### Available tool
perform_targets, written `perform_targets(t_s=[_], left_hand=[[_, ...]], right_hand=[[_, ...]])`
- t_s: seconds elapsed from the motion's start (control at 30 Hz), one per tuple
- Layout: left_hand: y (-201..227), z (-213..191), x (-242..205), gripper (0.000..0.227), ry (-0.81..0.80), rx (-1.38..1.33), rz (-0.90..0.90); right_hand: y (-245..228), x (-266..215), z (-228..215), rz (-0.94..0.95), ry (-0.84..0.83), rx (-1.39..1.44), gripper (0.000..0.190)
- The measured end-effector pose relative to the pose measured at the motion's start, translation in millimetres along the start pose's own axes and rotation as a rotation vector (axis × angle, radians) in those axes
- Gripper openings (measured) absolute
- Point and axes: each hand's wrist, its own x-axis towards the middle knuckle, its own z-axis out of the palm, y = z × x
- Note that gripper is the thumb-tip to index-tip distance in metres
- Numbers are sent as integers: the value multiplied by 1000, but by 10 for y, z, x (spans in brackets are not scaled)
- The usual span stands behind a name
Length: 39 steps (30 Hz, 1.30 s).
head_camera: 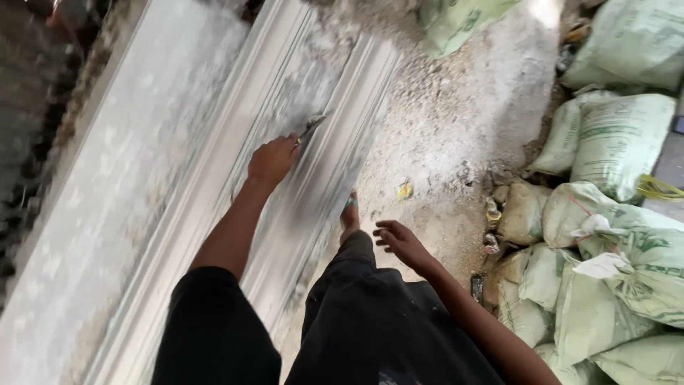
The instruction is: Trimming excess material and cleaning decorative gypsum moldings using a putty knife and a scraper.
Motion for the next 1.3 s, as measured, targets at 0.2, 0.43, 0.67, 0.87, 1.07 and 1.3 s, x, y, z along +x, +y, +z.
perform_targets(t_s=[0.2, 0.43, 0.67, 0.87, 1.07, 1.3], left_hand=[[330, -316, 1293, 29, -26, 111, 66], [673, -301, 2328, 29, 58, 138, 130], [726, -696, 2267, 47, -3, -486, -49], [208, -379, 1944, 16, -296, -1072, -567], [156, -670, 1303, 20, -397, -1074, -685], [990, -1485, 1193, 49, -356, -120, -541]], right_hand=[[-459, -18, -472, 45, 191, 3, 46], [-700, 321, -499, 13, 358, 127, 48], [-806, 531, -594, -104, 282, 81, 45], [-1023, 527, -719, -116, 303, 121, 44], [-973, 567, -802, -122, 278, 146, 44], [-817, 514, -796, -113, 276, 218, 46]])
